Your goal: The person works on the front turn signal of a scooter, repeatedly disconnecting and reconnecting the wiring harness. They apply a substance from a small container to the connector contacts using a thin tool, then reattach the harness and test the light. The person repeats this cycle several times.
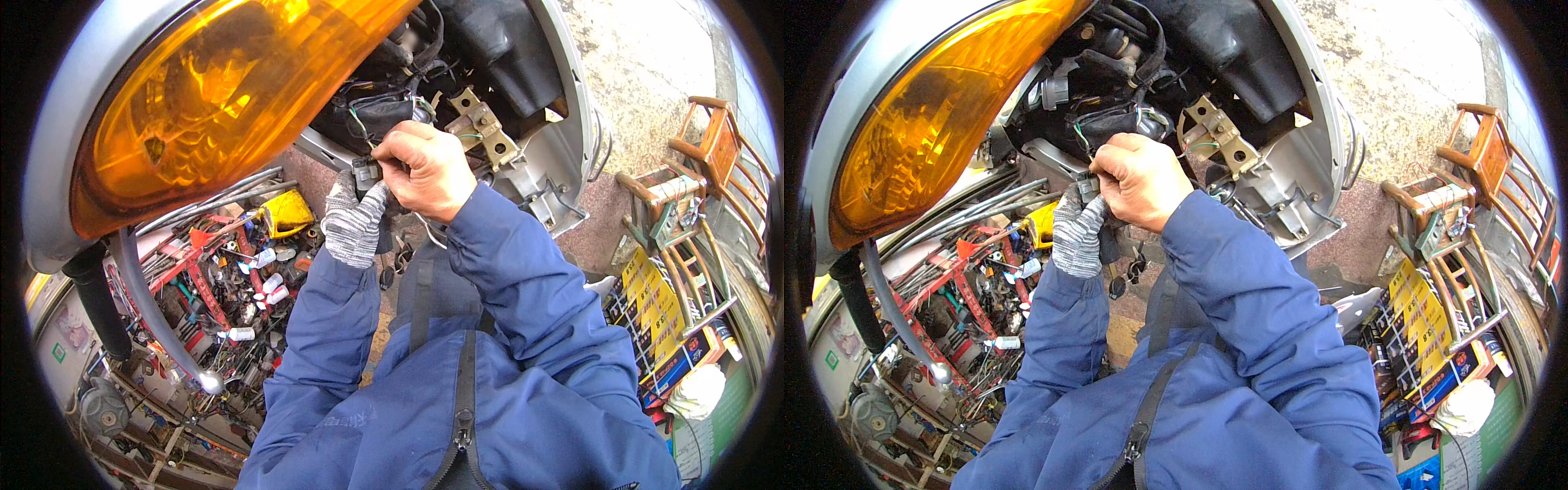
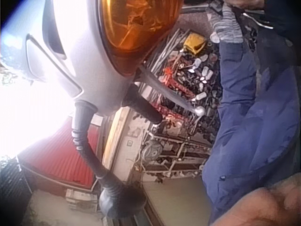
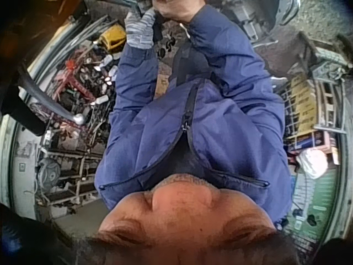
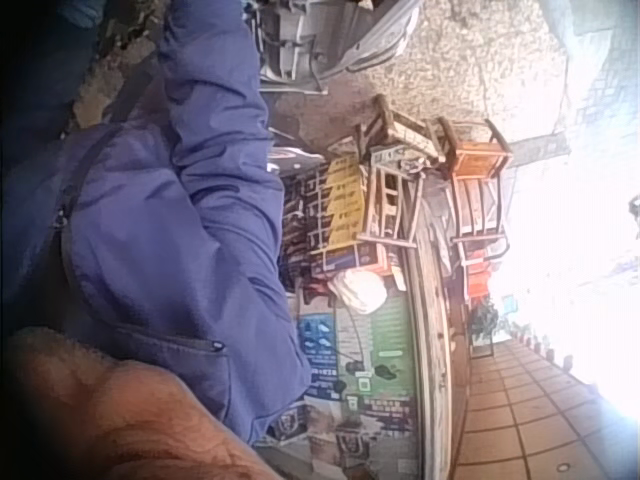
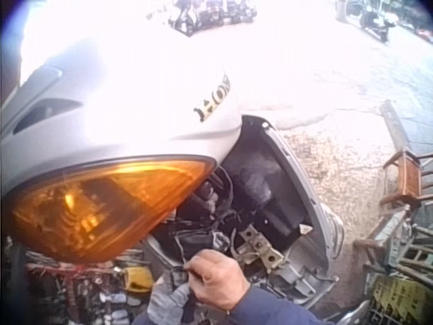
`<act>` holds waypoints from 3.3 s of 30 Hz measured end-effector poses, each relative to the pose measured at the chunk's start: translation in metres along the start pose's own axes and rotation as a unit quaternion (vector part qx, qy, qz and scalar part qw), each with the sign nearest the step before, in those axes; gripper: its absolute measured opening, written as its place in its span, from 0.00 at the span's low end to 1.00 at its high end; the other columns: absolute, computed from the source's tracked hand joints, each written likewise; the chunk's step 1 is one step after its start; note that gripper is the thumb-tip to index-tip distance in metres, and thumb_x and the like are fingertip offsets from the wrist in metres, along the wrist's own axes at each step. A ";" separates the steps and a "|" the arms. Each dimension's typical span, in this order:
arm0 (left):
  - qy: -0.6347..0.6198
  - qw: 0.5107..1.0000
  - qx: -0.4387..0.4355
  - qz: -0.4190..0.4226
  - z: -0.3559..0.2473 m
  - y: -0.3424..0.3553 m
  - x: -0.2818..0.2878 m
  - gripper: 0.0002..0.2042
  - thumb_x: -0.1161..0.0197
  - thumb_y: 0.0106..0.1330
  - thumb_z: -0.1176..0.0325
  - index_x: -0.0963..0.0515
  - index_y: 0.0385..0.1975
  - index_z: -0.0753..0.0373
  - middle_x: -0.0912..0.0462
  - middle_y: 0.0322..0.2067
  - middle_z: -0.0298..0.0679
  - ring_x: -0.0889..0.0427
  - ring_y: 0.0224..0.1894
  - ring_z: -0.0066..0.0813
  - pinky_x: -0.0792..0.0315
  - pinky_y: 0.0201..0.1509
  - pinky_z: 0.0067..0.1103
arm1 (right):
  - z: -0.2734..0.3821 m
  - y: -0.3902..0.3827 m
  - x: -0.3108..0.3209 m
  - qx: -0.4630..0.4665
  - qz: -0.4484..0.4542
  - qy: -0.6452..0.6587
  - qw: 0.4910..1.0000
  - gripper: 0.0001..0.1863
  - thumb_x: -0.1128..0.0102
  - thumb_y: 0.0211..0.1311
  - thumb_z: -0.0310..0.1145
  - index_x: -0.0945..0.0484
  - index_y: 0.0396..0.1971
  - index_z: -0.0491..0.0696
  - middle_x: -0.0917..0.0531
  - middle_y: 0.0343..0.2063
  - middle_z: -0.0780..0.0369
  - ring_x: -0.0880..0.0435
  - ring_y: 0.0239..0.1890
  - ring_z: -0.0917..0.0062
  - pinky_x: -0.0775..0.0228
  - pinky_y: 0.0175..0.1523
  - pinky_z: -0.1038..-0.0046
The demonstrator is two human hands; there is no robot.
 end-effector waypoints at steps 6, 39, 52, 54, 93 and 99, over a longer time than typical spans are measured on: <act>0.102 0.994 -0.020 -0.024 -0.003 0.002 0.002 0.14 0.36 0.59 0.69 0.27 0.42 0.65 0.19 0.32 0.40 0.21 0.33 0.26 0.25 0.38 0.23 | 0.002 -0.002 0.001 -0.007 -0.013 0.000 1.000 0.05 0.41 0.42 0.20 0.22 0.23 0.45 0.22 0.23 0.58 0.21 0.27 0.62 0.26 0.33 0.67; 0.044 0.998 0.040 -0.026 -0.004 -0.004 -0.007 0.13 0.34 0.59 0.72 0.27 0.41 0.64 0.21 0.34 0.36 0.23 0.32 0.20 0.26 0.36 0.18 | -0.034 -0.014 -0.012 -0.335 0.076 0.208 0.916 0.07 0.37 0.55 0.27 0.24 0.29 0.40 0.22 0.23 0.66 0.28 0.25 0.87 0.35 0.29 0.82; 0.034 0.999 0.038 -0.015 -0.017 -0.003 -0.013 0.13 0.35 0.58 0.76 0.28 0.41 0.65 0.21 0.34 0.36 0.21 0.33 0.19 0.24 0.37 0.16 | -0.041 -0.016 -0.020 -0.372 0.108 0.252 0.887 0.05 0.36 0.52 0.27 0.22 0.25 0.42 0.21 0.20 0.65 0.26 0.24 0.85 0.32 0.30 0.78; 0.015 0.999 0.044 -0.016 -0.015 -0.004 -0.014 0.12 0.35 0.58 0.76 0.28 0.41 0.65 0.21 0.35 0.36 0.21 0.34 0.20 0.24 0.38 0.17 | -0.042 -0.018 -0.022 -0.370 0.108 0.253 0.887 0.05 0.36 0.53 0.27 0.22 0.26 0.41 0.21 0.20 0.65 0.26 0.23 0.85 0.32 0.29 0.78; 0.099 0.990 -0.086 -0.041 -0.039 -0.014 -0.012 0.14 0.34 0.54 0.78 0.29 0.40 0.65 0.21 0.33 0.37 0.22 0.32 0.21 0.25 0.38 0.19 | -0.037 -0.031 -0.011 -0.359 0.019 0.299 0.884 0.06 0.38 0.56 0.28 0.21 0.31 0.41 0.21 0.23 0.67 0.26 0.27 0.87 0.33 0.34 0.81; 0.194 0.968 -0.150 -0.059 -0.051 -0.015 -0.011 0.18 0.33 0.52 0.78 0.28 0.44 0.65 0.20 0.35 0.39 0.20 0.35 0.25 0.25 0.40 0.22 | -0.039 -0.032 -0.012 -0.371 0.046 0.294 0.880 0.04 0.39 0.59 0.26 0.24 0.31 0.42 0.21 0.25 0.66 0.25 0.26 0.85 0.31 0.33 0.81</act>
Point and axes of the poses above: each hand's wrist, its own y-axis towards the middle knuckle, its own x-axis out of the back of the hand, z = x × y, the point moved 6 cm from there along y, towards the middle knuckle
